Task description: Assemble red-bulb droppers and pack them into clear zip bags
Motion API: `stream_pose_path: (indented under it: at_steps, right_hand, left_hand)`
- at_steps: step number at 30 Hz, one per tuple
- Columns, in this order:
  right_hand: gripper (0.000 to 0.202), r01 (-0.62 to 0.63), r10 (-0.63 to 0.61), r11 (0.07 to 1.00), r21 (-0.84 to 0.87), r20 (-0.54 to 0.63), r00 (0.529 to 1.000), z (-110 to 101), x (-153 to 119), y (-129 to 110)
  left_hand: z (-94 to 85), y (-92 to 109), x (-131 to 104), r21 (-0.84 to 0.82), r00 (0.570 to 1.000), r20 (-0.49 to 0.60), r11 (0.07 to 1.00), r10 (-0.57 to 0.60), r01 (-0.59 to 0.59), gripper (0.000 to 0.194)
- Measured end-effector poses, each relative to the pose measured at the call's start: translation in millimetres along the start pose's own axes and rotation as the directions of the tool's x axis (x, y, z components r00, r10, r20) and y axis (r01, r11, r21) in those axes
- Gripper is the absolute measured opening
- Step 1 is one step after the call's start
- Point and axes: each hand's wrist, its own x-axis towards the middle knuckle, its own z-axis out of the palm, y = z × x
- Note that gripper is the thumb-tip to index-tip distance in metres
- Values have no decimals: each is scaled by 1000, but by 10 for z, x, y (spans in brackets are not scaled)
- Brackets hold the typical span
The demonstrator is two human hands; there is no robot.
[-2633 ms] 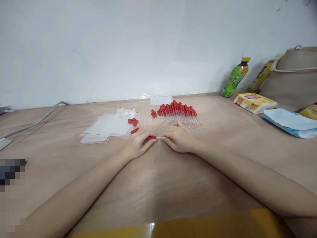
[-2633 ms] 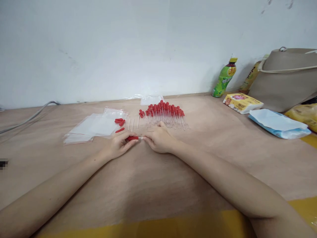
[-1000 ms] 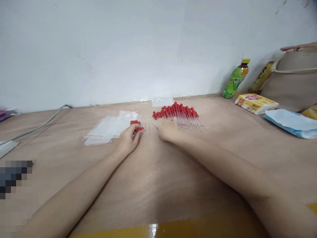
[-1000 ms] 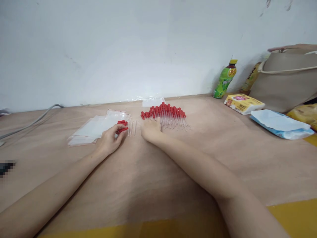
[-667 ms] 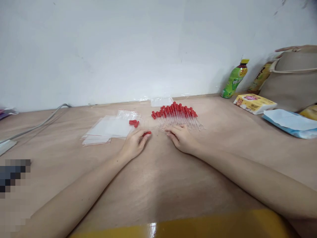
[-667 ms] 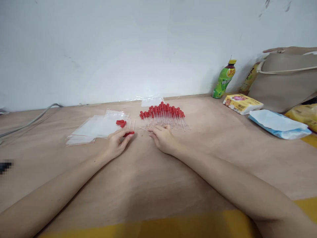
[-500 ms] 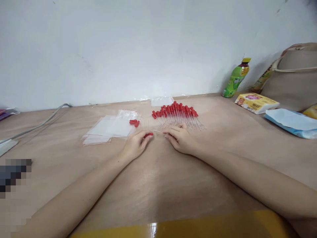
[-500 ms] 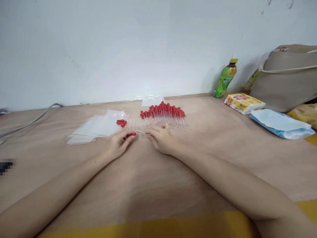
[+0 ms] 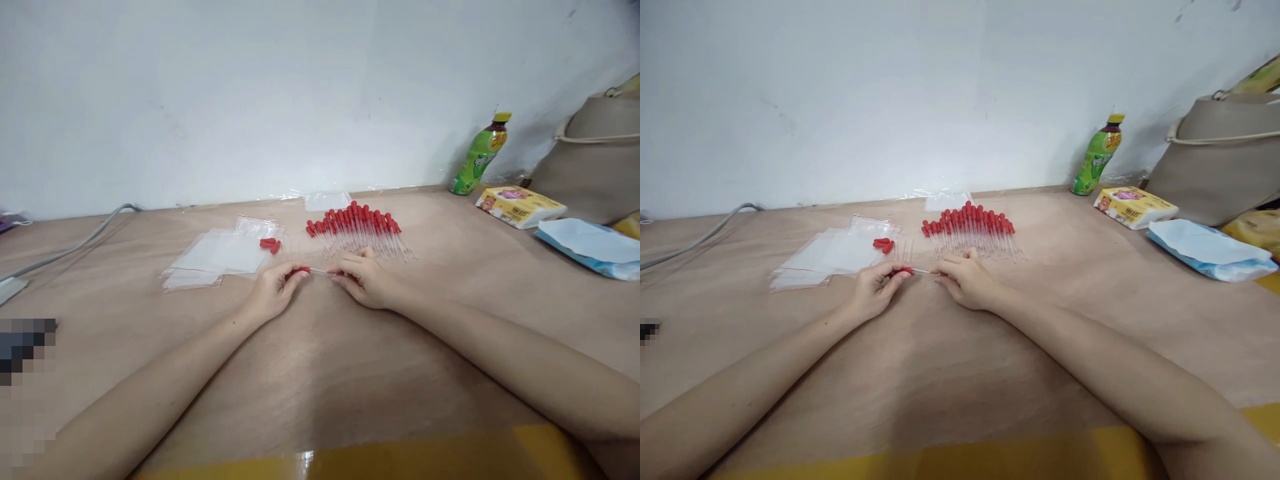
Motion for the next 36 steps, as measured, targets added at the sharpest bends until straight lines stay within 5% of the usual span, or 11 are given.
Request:
stream_pose_path:
  at_steps: [6,15,26,36]
  right_hand:
    - [18,32,-32,999,-20,16,999,-22,12,49]
    - [21,95,-105,968,-231,-35,994,-41,5,41]
    - [30,55,-57,953,-298,3,998,43,13,-74]
    - [29,-118,130,989,-85,157,979,80,57,-139]
  left_hand:
    - [-11,-5,-5,-144,990,126,986,-61,79,22]
    - [-15,32,-22,-92,964,265,995,1,24,19]
    - [26,45,-58,35,972,188,988,143,-152,17]
    - [30,33,-45,82,948,206,961,241,-262,17]
